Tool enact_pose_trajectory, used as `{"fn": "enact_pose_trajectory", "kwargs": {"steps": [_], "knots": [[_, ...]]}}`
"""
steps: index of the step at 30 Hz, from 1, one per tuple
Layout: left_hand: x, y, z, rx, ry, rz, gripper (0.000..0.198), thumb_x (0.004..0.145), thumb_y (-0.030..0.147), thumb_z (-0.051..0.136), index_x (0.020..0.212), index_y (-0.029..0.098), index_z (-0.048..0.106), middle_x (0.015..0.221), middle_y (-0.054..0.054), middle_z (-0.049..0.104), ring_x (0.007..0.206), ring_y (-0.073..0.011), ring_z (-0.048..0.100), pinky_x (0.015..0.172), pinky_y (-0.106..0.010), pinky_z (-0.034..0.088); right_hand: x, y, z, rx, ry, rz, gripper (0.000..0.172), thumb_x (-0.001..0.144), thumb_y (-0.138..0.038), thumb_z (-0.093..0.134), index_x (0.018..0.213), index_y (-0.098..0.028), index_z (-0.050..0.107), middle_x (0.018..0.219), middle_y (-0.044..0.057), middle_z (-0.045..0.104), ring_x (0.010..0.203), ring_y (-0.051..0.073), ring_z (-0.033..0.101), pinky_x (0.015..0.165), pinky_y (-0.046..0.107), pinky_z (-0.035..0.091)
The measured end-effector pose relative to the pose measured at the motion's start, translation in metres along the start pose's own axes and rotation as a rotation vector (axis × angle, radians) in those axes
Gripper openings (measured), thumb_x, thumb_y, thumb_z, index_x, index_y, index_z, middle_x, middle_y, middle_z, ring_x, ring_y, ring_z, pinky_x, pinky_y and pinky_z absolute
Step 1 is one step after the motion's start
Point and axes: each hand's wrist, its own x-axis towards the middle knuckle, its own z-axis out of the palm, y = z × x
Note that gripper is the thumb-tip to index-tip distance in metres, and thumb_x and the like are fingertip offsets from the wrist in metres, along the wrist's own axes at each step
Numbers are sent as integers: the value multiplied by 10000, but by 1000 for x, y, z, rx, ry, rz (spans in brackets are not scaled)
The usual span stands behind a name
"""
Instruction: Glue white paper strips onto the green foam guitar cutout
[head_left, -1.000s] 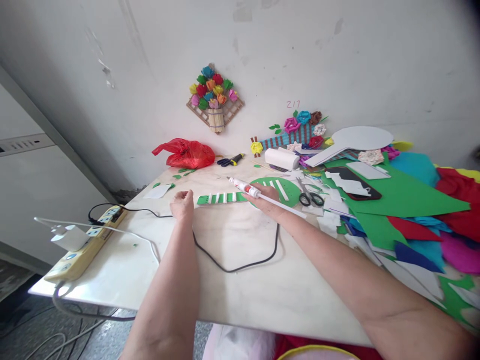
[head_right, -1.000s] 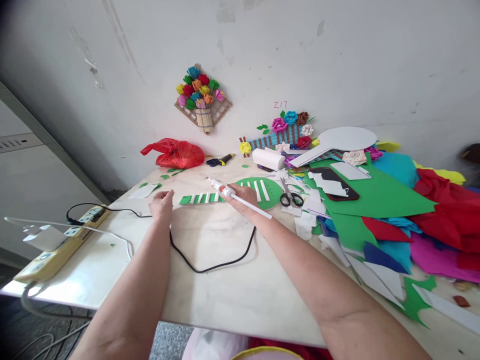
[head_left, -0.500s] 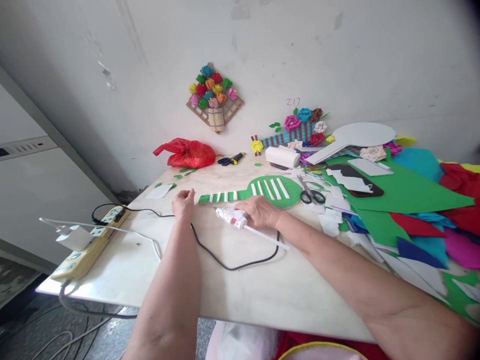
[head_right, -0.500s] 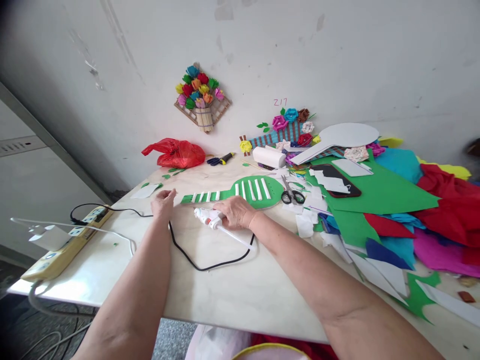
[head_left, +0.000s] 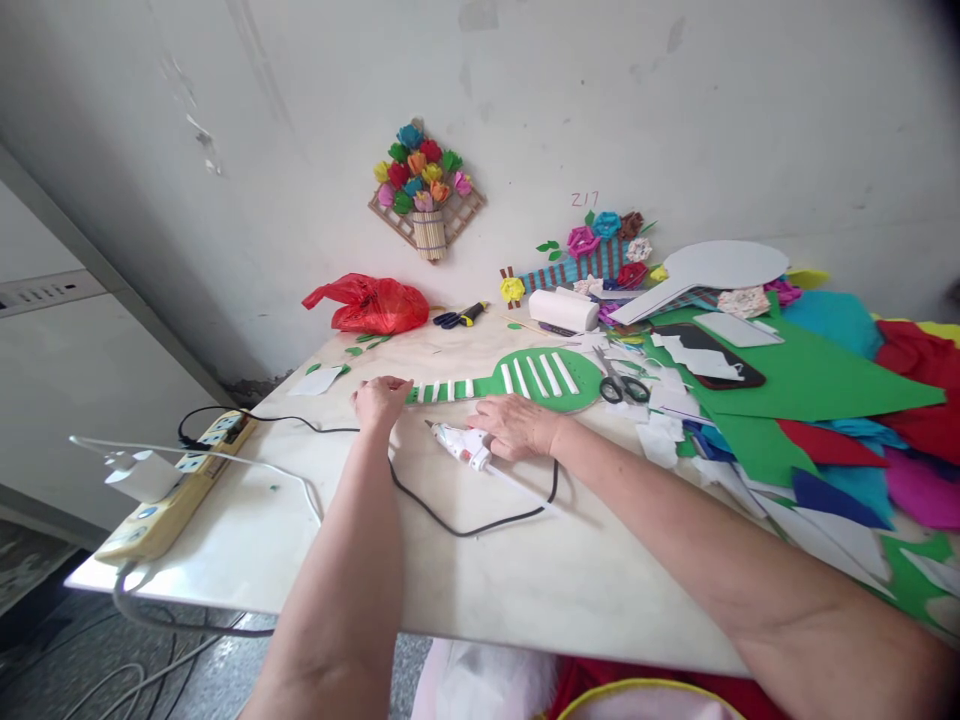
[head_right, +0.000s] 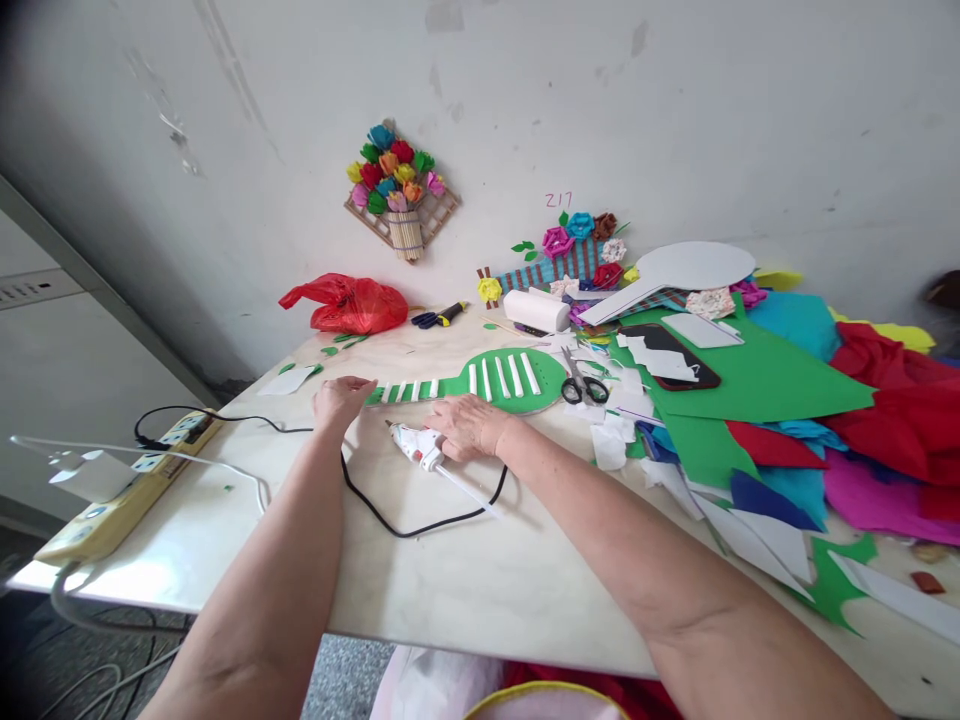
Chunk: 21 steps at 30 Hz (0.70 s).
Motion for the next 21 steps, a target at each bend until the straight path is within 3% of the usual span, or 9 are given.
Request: {"fn": "enact_pose_trajectory", "kwargs": {"steps": [4,9,11,14,18,21], "knots": [[1,2,2,48,0,2,267,665,457,606,727,215,698,751,-94,699,946,-285,578,887,-414,327,-1,0,-13,-28,-52,20,359,768,-224,453,1091,-183,606,995,114,593,905,238,505,701,330,406],[4,1,3,70,7,-5,270,669,458,585,700,214,696,730,-111,694,945,-306,574,870,-432,339,0,10,-28,3,59,122,334,754,-176,458,1027,-162,651,968,108,631,945,229,524,761,318,406],[6,1,4,87,-4,-23,260,658,454,590,689,218,695,717,-109,692,957,-310,569,866,-431,345,-3,21,-37,23,125,267,323,749,-172,463,1001,-168,665,982,97,651,946,222,548,768,303,411],[7,1,4,92,-3,-25,234,643,430,599,692,222,694,718,-106,690,946,-313,571,853,-428,359,-17,47,-56,-11,210,597,300,753,-198,482,981,-198,677,965,95,674,905,237,594,773,323,418],[10,5,2,92,8,-14,242,632,419,600,710,211,695,707,-119,675,951,-331,565,812,-420,388,-49,89,-75,-68,106,1015,180,663,-141,595,817,-119,686,852,179,664,900,292,607,763,358,424],[13,13,-2,73,-27,-8,301,652,455,578,751,196,696,649,-108,650,858,-317,591,783,-417,401,-72,111,-76,16,-46,1182,117,567,-78,662,678,-112,659,674,152,636,862,303,616,737,378,435]]}}
